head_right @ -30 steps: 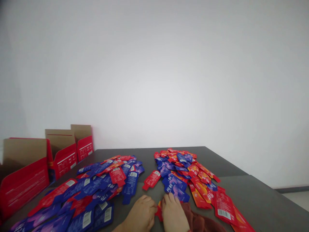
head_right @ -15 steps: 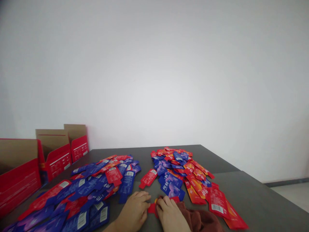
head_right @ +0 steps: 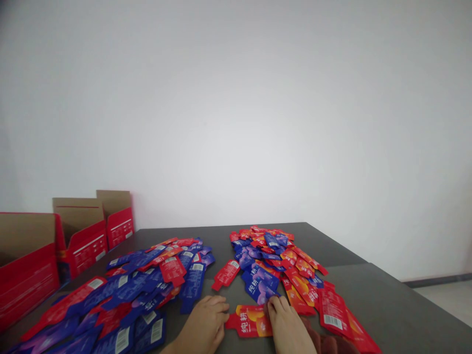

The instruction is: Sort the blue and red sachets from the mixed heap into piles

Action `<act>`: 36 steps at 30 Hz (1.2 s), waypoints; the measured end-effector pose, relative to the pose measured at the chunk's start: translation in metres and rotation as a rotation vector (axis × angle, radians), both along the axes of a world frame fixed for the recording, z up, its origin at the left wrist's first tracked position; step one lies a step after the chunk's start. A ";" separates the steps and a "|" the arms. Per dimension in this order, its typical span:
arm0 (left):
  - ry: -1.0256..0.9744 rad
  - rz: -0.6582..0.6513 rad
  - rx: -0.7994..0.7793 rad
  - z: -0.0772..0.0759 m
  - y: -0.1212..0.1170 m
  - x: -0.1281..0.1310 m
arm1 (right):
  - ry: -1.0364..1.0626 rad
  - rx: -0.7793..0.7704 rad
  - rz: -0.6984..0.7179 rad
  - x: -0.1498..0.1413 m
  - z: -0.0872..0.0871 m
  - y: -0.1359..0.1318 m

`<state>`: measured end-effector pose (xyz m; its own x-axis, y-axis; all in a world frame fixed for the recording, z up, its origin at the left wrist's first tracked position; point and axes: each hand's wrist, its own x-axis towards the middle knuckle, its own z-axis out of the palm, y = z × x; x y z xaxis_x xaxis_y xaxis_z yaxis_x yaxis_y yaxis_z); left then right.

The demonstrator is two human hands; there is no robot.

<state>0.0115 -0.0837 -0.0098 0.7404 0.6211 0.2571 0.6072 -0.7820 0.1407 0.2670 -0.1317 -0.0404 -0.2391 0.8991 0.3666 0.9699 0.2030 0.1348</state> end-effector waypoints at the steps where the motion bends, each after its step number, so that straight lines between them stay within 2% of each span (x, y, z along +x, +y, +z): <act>1: 0.007 -0.004 -0.001 0.000 0.000 0.001 | -0.020 -0.005 -0.012 -0.004 0.002 0.001; 5: 0.034 -0.004 0.014 0.000 -0.001 0.004 | -0.087 0.020 0.022 -0.045 0.007 0.015; 9: 0.080 -0.001 0.028 0.000 -0.001 0.001 | -0.022 0.029 0.210 -0.079 -0.003 0.030; 11: 0.074 -0.006 0.030 -0.001 0.000 -0.001 | 0.036 -0.002 0.347 -0.076 -0.011 0.032; 14: 0.068 -0.022 0.021 -0.002 0.001 -0.002 | 0.084 -0.064 0.463 -0.048 -0.021 0.023; 17: 0.079 -0.027 0.010 -0.003 0.003 0.000 | 0.090 -0.058 0.401 -0.005 -0.025 0.010; 19: 0.091 -0.020 0.002 -0.004 0.004 0.002 | 0.109 -0.025 0.288 0.021 -0.026 0.006; 21: 0.091 -0.010 0.000 -0.003 0.004 0.003 | 0.118 0.009 0.187 0.034 -0.025 0.007; 24: 0.083 0.010 0.015 -0.001 0.002 0.005 | 0.113 0.060 0.124 0.018 -0.024 0.017; 26: 0.085 0.013 0.029 0.000 0.001 0.005 | 0.114 0.058 0.194 -0.012 -0.024 0.024; 28: 0.093 0.009 0.044 0.000 0.000 0.004 | 0.170 -0.007 0.306 -0.045 -0.023 0.028; 30: 0.095 0.002 0.056 -0.001 0.000 0.002 | 0.185 -0.043 0.358 -0.066 -0.023 0.028; 32: 0.095 -0.006 0.060 -0.001 0.000 0.000 | 0.197 -0.063 0.372 -0.066 -0.021 0.025; 36: 0.106 -0.010 0.062 0.000 0.001 0.001 | 0.244 -0.057 0.298 -0.025 -0.013 0.018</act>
